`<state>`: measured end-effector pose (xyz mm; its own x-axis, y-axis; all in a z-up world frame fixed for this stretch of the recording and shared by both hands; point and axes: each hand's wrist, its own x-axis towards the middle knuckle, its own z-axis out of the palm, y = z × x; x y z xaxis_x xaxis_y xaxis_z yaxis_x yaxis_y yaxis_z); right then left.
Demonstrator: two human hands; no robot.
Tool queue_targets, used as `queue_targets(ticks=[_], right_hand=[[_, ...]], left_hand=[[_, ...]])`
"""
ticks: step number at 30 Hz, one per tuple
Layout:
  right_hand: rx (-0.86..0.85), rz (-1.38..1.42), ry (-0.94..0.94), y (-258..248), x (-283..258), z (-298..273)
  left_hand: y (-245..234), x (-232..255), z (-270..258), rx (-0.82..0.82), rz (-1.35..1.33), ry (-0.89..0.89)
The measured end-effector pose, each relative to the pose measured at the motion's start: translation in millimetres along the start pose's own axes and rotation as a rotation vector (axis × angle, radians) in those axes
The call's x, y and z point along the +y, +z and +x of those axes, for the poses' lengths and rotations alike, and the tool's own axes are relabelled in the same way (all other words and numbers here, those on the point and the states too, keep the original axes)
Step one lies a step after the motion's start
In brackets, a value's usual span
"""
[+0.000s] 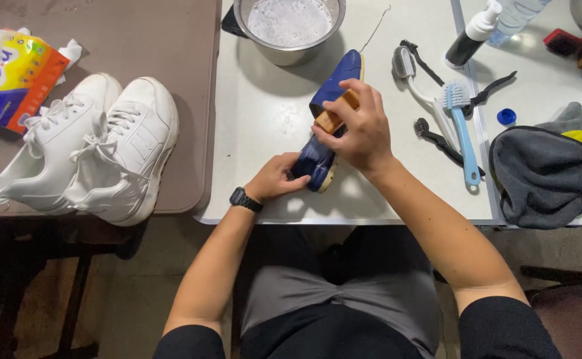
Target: Cleaning a blue shoe by applying foam and scrubbing with a brush at a service counter.
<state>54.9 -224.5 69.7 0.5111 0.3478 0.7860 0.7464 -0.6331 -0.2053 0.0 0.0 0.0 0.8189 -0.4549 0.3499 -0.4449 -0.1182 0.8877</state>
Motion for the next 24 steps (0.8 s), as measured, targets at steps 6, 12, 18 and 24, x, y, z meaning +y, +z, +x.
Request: queue_targets(ticks=[6,12,18,24], right_hand=[[-0.167,0.34,-0.21,-15.2,-39.0,-5.1],[-0.135,0.296,-0.262,-22.5,-33.8,-9.8],[-0.132,-0.049,-0.057,-31.7,3.5,-3.7],[-0.29,0.368,-0.389,-39.0,-34.2,-15.4]], left_hand=[[-5.0,16.1,2.9,-0.028,-0.045,-0.022],[-0.8,2.7,1.1,0.012,-0.008,-0.071],[-2.5,7.6,-3.8,-0.114,0.02,-0.103],[-2.7,2.9,-6.1,-0.076,0.044,-0.091]])
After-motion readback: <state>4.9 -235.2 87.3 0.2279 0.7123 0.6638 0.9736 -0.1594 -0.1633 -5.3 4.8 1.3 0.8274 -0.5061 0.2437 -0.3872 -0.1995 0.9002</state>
